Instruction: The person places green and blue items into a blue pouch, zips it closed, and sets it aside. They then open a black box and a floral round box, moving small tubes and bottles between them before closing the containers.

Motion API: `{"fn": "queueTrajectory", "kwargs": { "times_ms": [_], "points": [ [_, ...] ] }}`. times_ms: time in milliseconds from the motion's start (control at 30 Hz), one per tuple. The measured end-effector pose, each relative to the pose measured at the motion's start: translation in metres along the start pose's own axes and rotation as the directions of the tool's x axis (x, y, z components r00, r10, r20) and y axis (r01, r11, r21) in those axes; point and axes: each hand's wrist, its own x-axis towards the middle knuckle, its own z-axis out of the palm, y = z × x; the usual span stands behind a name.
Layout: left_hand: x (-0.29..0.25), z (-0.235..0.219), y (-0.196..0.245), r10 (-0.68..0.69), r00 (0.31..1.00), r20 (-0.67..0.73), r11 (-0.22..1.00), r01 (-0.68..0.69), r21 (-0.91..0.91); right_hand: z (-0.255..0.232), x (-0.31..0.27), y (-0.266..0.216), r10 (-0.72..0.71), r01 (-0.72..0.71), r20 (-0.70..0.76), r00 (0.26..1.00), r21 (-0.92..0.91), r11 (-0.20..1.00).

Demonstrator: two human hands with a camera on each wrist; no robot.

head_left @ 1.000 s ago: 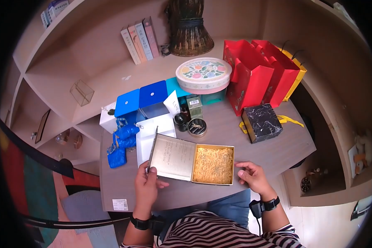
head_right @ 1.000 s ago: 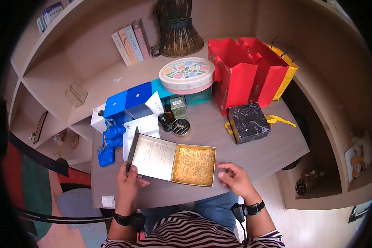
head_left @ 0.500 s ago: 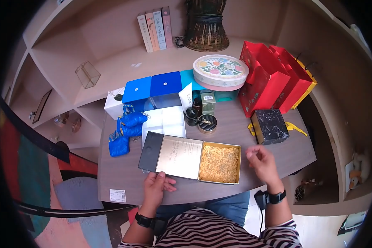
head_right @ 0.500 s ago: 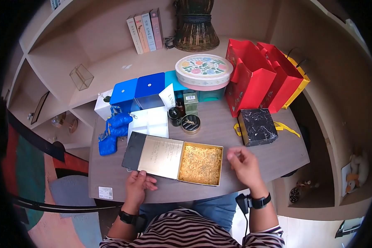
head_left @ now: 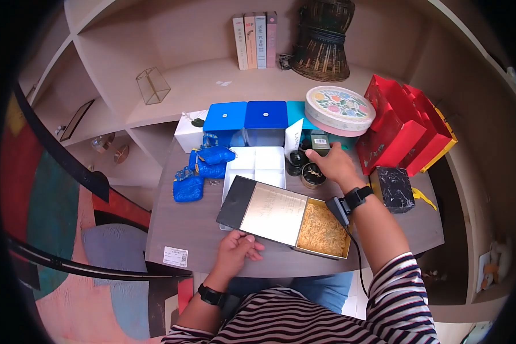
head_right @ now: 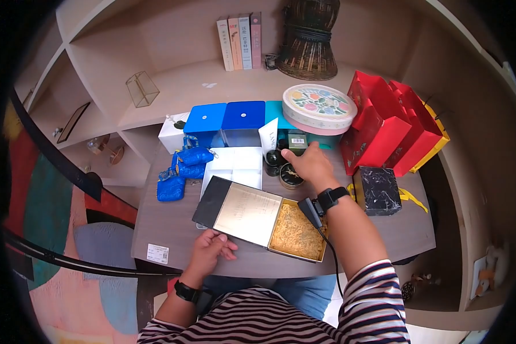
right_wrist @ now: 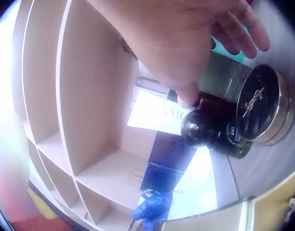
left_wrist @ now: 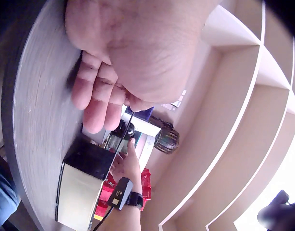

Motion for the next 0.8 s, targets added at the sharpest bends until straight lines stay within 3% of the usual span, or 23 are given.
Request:
{"fn": "queueTrajectory", "kwargs": {
  "times_ms": [300, 400, 467, 700, 767, 800],
  "points": [
    [0.0, -0.001, 0.001, -0.016, 0.998, 0.064, 0.999, 0.018, -0.034, -0.002, 0.004, -0.003, 0.131, -0.136, -0.105, 0.986, -0.038, 0.99],
    [0.0, -0.003, -0.001, 0.0, 0.997, 0.08, 1.0, 0.003, -0.03, -0.012, 0.004, 0.023, 0.128, -0.114, -0.217, 0.968, 0.075, 0.991],
    [-0.001, -0.006, -0.003, 0.01, 0.996, 0.086, 0.999, -0.007, -0.031, -0.017, 0.007, 0.056, 0.089, -0.058, -0.22, 0.972, 0.146, 0.988],
    [0.0, -0.004, 0.004, -0.031, 0.991, 0.132, 0.998, 0.037, -0.043, -0.06, -0.075, 0.075, -0.01, 0.107, -0.408, 0.913, 0.214, 0.971],
    [0.001, -0.003, 0.004, -0.038, 0.99, 0.136, 0.998, 0.043, -0.034, -0.064, -0.093, 0.071, -0.25, 0.421, -0.478, 0.842, 0.294, 0.858],
    [0.0, -0.003, 0.003, -0.032, 0.991, 0.132, 0.998, 0.038, -0.042, -0.072, -0.106, 0.062, -0.244, 0.415, -0.477, 0.844, 0.294, 0.861]
  ]
}}
